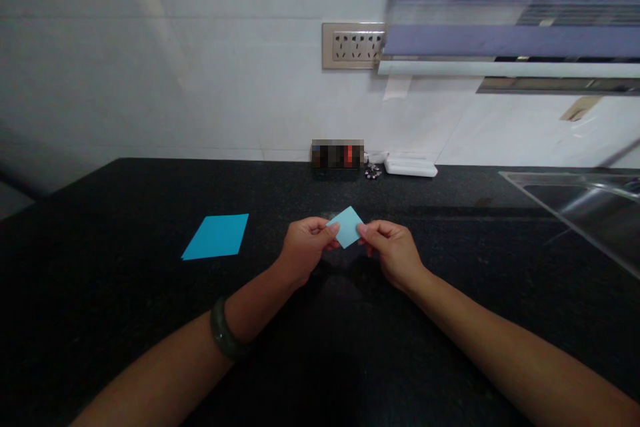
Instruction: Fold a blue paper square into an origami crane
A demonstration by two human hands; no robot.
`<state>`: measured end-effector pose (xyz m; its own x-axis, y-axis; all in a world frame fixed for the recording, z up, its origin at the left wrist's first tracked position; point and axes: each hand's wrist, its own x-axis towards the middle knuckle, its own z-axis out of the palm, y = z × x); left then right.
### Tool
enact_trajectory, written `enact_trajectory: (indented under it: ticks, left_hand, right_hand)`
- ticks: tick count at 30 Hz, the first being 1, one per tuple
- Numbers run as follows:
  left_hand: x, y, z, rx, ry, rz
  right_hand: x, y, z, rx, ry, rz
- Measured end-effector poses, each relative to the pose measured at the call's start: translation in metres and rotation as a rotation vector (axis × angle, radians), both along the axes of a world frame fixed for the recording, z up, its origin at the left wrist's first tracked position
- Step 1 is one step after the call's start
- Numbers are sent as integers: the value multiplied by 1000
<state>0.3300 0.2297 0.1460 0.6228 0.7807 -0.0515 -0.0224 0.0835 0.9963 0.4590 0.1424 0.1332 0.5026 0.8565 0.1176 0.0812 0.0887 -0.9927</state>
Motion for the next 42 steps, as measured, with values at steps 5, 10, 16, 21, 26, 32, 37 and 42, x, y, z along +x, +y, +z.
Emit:
enact_trajectory:
  ticks: [5, 10, 16, 21, 26, 32, 37, 42]
  left_hand:
    - [-1, 0, 0, 29, 17, -23]
    - [0, -3, -1, 108, 75, -112]
    - [-1, -4, -4, 178, 120, -185]
    - [-2, -4, -3, 171, 160, -226]
    - [-2, -7, 2, 51, 103, -275]
    - [-2, -4, 2, -13, -6, -153]
    - [-2, 0, 2, -33, -49, -106]
    - [-2, 2, 3, -58, -65, -123]
  right_hand:
    - [1, 0, 0, 5, 41, 50]
    - [-5, -1, 7, -48, 53, 126]
    - [-5, 0, 3, -24, 97, 36]
    - [-1, 1, 2, -2, 118, -1]
    - [0, -2, 6, -30, -62, 93]
    - [-9, -3, 7, -37, -13, 78]
    - [-9, -3, 6, -68, -35, 98]
    - [-9, -4, 5, -11, -13, 67]
